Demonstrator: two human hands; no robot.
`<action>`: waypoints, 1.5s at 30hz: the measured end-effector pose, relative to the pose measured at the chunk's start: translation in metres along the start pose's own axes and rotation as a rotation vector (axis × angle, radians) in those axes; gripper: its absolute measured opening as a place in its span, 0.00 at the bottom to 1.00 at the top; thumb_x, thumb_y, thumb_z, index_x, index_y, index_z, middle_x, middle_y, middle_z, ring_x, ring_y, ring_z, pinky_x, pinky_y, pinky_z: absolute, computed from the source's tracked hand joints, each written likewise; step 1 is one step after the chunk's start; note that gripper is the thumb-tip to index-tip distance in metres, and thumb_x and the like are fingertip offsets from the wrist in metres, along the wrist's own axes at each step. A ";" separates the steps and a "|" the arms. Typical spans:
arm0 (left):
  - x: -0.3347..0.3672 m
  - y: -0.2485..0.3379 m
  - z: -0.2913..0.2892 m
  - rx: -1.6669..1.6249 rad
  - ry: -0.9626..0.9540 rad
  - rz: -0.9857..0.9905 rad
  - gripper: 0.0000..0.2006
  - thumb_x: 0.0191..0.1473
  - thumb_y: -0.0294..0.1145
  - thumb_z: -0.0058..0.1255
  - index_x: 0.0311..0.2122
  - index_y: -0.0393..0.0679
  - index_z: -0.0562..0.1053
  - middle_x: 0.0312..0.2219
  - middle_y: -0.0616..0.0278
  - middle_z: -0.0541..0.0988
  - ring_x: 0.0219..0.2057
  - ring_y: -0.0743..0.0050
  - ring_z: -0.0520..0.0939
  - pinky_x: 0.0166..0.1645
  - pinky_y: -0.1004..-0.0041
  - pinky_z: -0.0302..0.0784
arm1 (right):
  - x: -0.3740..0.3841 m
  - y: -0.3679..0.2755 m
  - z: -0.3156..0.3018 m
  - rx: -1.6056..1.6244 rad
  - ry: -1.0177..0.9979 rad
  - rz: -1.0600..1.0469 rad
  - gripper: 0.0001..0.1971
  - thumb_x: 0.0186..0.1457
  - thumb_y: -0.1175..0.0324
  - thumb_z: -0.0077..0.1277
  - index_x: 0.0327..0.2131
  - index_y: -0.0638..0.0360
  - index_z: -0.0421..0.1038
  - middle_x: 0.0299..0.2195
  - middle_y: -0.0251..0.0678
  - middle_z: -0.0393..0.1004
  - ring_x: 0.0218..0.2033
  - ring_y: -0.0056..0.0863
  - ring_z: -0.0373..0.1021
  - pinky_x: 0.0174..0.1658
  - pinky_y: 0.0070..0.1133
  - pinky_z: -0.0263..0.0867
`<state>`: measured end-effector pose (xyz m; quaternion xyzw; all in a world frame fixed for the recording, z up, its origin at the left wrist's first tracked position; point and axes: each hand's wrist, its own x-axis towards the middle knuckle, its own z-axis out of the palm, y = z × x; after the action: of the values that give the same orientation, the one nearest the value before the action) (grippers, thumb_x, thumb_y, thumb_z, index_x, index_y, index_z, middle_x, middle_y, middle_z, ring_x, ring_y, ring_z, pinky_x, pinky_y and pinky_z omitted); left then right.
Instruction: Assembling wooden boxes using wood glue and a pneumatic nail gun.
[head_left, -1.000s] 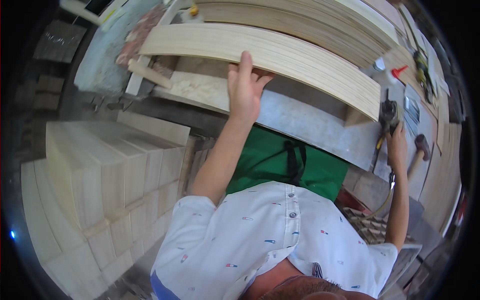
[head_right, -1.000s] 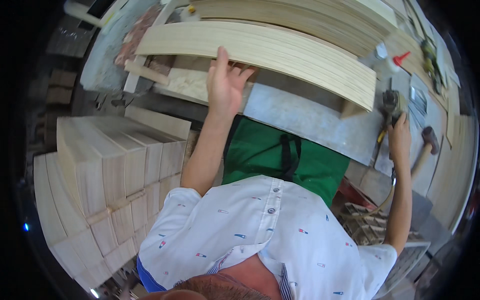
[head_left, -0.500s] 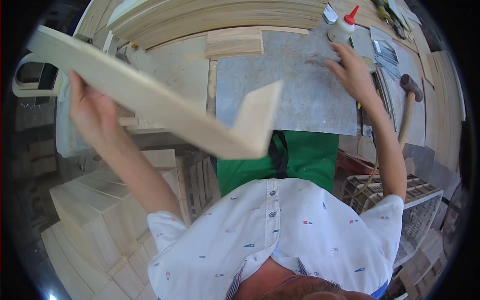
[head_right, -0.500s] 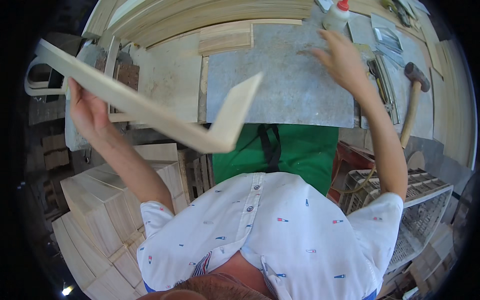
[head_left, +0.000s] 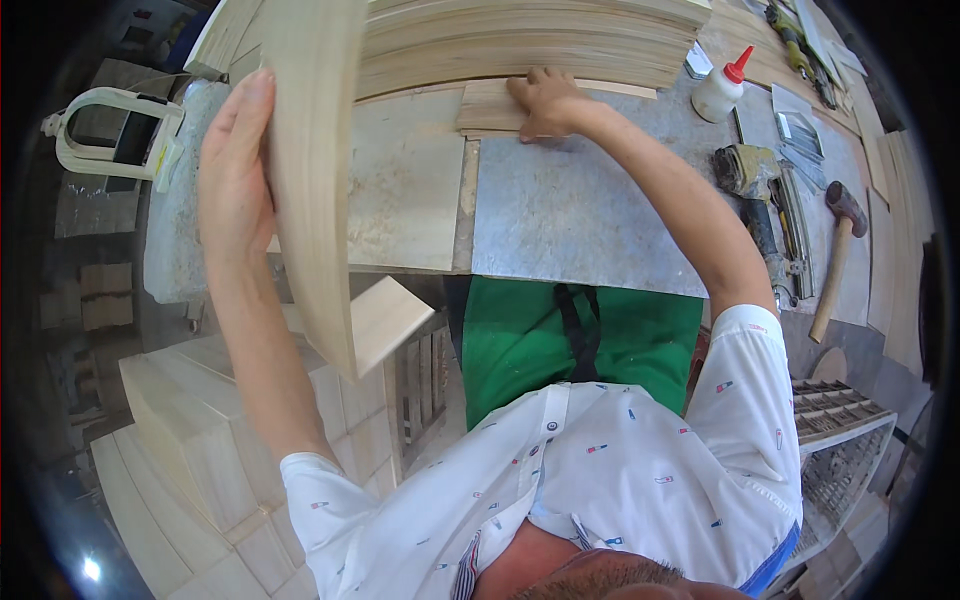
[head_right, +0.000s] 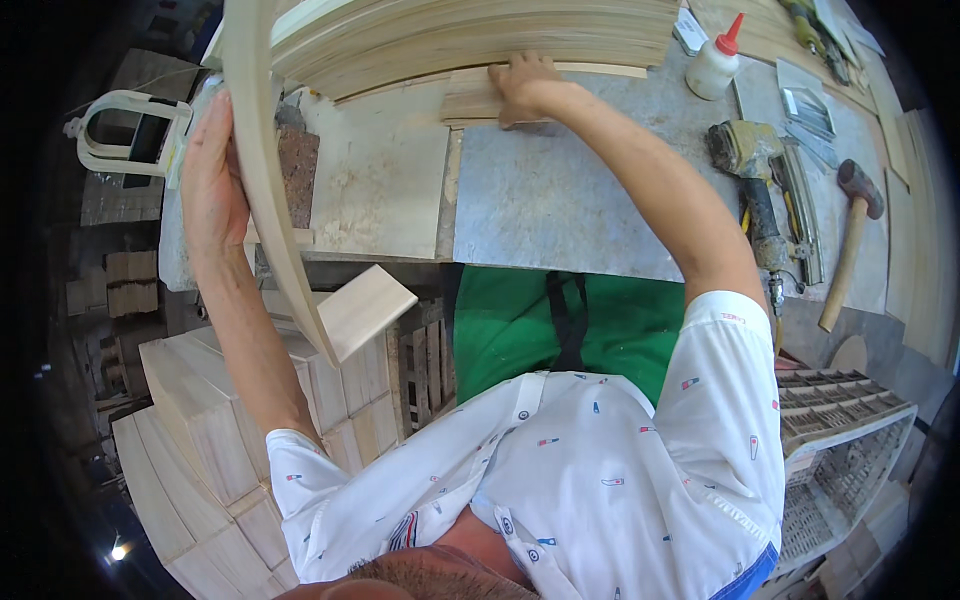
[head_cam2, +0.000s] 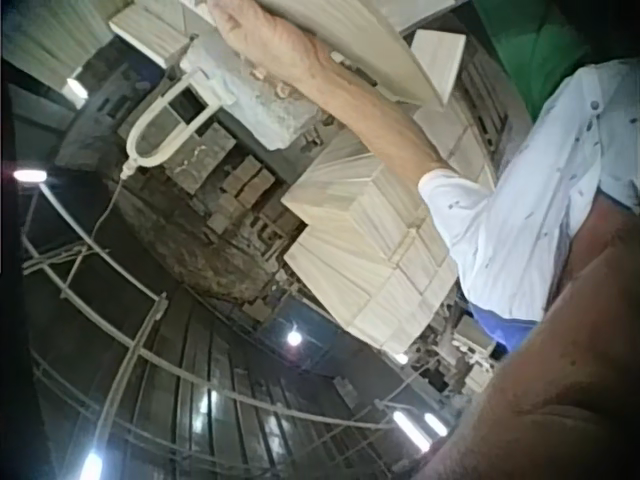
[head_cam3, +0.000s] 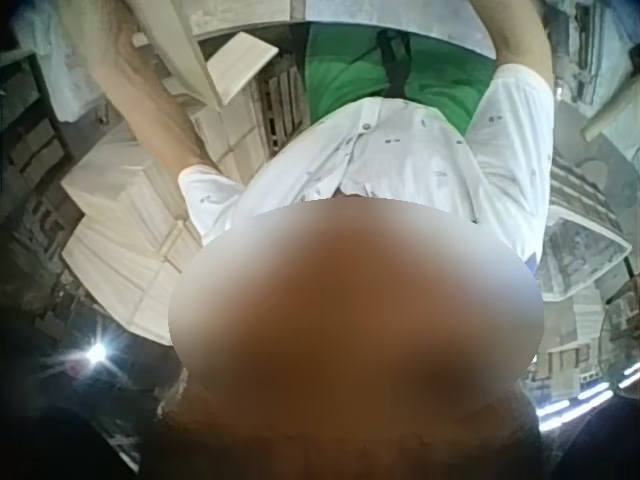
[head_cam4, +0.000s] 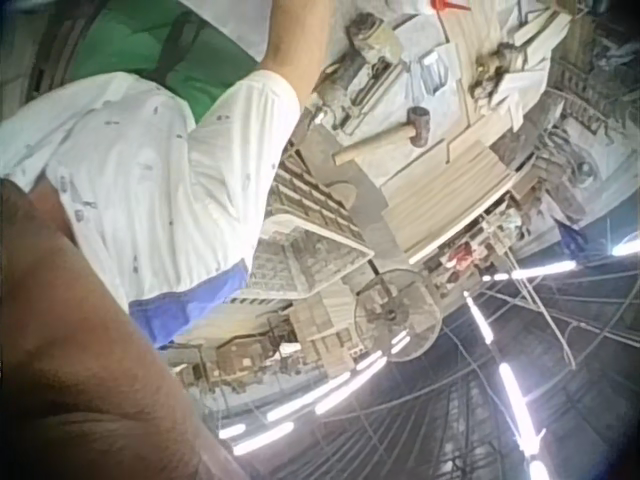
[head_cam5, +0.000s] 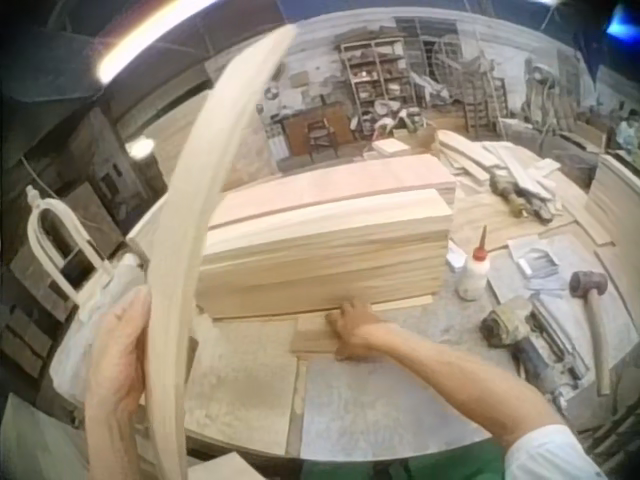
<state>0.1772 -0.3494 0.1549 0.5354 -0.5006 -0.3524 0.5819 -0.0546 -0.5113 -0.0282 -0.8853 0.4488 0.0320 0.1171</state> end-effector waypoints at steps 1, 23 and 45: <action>0.002 0.002 0.005 0.040 -0.055 -0.001 0.17 0.60 0.41 0.47 0.46 0.39 0.73 0.36 0.68 0.78 0.36 0.86 0.76 0.42 0.81 0.71 | -0.004 0.004 -0.004 -0.004 -0.004 0.000 0.42 0.39 0.56 0.61 0.58 0.57 0.56 0.54 0.50 0.61 0.58 0.46 0.54 0.59 0.36 0.53; 0.052 -0.074 0.107 0.827 -0.544 0.168 0.28 0.59 0.52 0.43 0.24 0.30 0.71 0.14 0.63 0.66 0.22 0.81 0.64 0.27 0.73 0.64 | -0.268 0.089 0.037 1.105 0.371 0.233 0.49 0.40 0.77 0.57 0.65 0.53 0.39 0.61 0.40 0.46 0.63 0.36 0.49 0.56 0.31 0.61; 0.058 -0.099 0.096 0.923 -0.602 0.052 0.28 0.60 0.52 0.42 0.21 0.34 0.68 0.15 0.69 0.64 0.22 0.83 0.62 0.26 0.75 0.60 | -0.254 0.104 0.055 1.072 0.361 0.102 0.49 0.38 0.79 0.52 0.65 0.53 0.39 0.59 0.41 0.50 0.62 0.36 0.50 0.63 0.33 0.53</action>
<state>0.1120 -0.4482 0.0629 0.5982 -0.7603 -0.2194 0.1264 -0.2865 -0.3581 -0.0590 -0.6708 0.4574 -0.3464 0.4700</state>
